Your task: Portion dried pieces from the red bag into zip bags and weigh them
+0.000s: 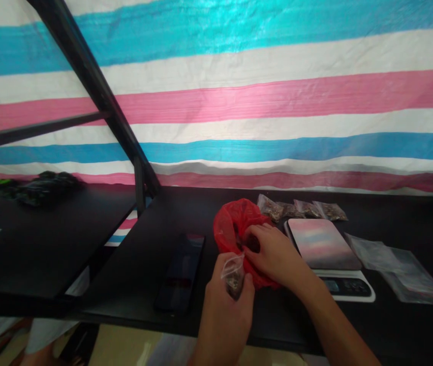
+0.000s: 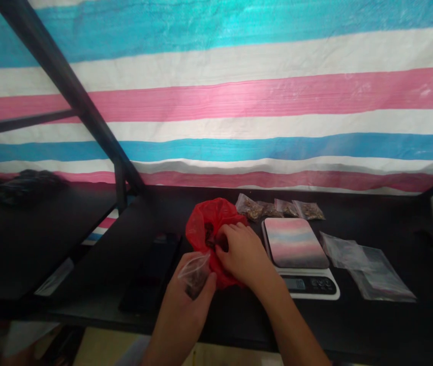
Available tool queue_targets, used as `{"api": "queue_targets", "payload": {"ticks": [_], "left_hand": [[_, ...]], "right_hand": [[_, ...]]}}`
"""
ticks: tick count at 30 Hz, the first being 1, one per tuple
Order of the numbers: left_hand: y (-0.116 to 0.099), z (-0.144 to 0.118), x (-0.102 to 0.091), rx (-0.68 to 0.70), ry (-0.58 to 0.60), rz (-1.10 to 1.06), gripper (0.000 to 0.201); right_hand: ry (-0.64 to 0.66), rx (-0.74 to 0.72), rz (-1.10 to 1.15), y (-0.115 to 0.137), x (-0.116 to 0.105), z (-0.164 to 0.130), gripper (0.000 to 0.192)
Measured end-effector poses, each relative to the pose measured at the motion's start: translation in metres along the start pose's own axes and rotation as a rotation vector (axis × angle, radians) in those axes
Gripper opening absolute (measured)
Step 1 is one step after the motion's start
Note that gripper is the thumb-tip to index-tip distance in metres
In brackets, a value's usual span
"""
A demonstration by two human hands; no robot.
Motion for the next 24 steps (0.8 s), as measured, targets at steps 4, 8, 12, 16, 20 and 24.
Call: {"api": "queue_targets", "payload": {"ticks": [4,8,12,16,20,24], "left_hand": [[-0.006,0.006,0.001,0.055,-0.045,-0.012,0.016],[-0.008,0.003,-0.013,0.121,-0.220,0.171,0.027],[-0.013,0.000,-0.009,0.200,-0.228,0.226,0.029],[-0.019,0.005,0.006,0.200,-0.187,0.211,0.029],[-0.018,0.013,0.017,0.120,-0.164,0.195,0.027],[-0.017,0.017,0.025,0.060,-0.148,0.153,0.025]], "right_hand": [[0.111,0.051,0.242,-0.004,0.003,-0.002,0.007],[0.139,0.113,0.521,-0.023,-0.002,0.002,0.007],[0.098,0.144,0.687,-0.039,-0.021,0.002,0.018],[0.000,0.049,0.757,-0.031,-0.056,-0.012,0.023],[-0.134,0.002,0.630,-0.011,-0.085,-0.033,0.014],[-0.145,-0.030,0.548,0.005,-0.090,-0.047,0.011]]}}
Point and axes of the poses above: each hand's wrist, its own z-axis towards the middle knuckle, its own x-axis out of the palm, y = z × x, the point moved 7 cm from there along z, towards the middle knuckle, and after that the axes turned 12 degrees about x, right-handed, at the moved point
